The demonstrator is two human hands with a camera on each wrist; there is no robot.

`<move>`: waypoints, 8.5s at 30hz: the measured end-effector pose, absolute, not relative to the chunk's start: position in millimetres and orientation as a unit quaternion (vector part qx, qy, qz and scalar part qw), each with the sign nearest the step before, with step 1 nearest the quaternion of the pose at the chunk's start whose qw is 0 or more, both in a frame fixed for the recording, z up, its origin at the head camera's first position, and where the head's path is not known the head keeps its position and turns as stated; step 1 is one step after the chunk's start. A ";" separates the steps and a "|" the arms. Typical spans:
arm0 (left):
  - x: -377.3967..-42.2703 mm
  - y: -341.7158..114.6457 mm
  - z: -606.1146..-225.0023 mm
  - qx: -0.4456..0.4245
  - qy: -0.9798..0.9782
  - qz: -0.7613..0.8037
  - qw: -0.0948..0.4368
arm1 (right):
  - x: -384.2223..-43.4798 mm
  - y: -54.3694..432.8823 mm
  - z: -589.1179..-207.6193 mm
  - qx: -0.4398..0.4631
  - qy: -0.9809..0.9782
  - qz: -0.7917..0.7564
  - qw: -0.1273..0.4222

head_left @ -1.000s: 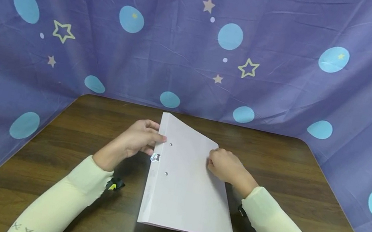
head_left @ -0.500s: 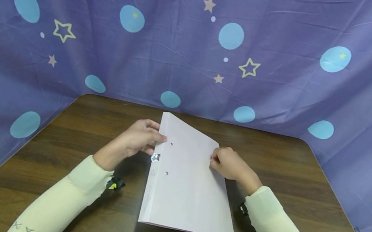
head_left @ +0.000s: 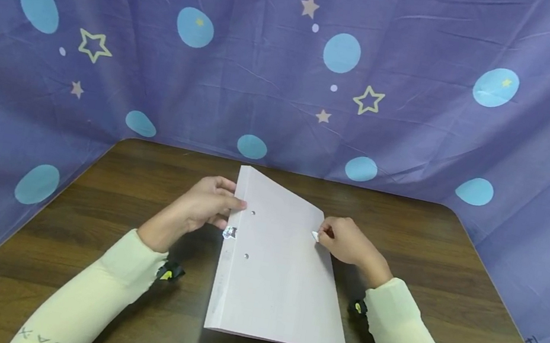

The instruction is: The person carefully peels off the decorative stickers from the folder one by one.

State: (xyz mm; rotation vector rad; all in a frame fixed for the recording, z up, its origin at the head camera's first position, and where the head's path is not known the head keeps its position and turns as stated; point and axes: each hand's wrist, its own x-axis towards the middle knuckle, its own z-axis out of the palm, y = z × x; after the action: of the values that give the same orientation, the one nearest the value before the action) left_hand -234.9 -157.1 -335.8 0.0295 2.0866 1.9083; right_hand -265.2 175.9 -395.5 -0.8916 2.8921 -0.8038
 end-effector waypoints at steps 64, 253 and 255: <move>-235.7 -152.5 -332.9 -0.010 0.716 0.683 0.145 | -237.2 150.0 -361.9 -0.318 0.905 -0.276 0.056; -161.2 -106.1 -320.6 0.492 0.677 0.546 -0.040 | -281.6 212.4 -342.1 -0.304 0.911 -0.121 -0.252; -161.1 -106.4 -320.5 0.492 0.677 0.545 -0.040 | -282.9 215.4 -349.1 -0.300 0.924 -0.097 -0.214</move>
State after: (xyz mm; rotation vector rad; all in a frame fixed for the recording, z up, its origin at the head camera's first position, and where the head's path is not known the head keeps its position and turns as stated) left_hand -161.1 -106.4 -320.5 1.5872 2.1827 1.7577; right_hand -282.9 215.4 -349.1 -1.0987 3.3811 -0.3552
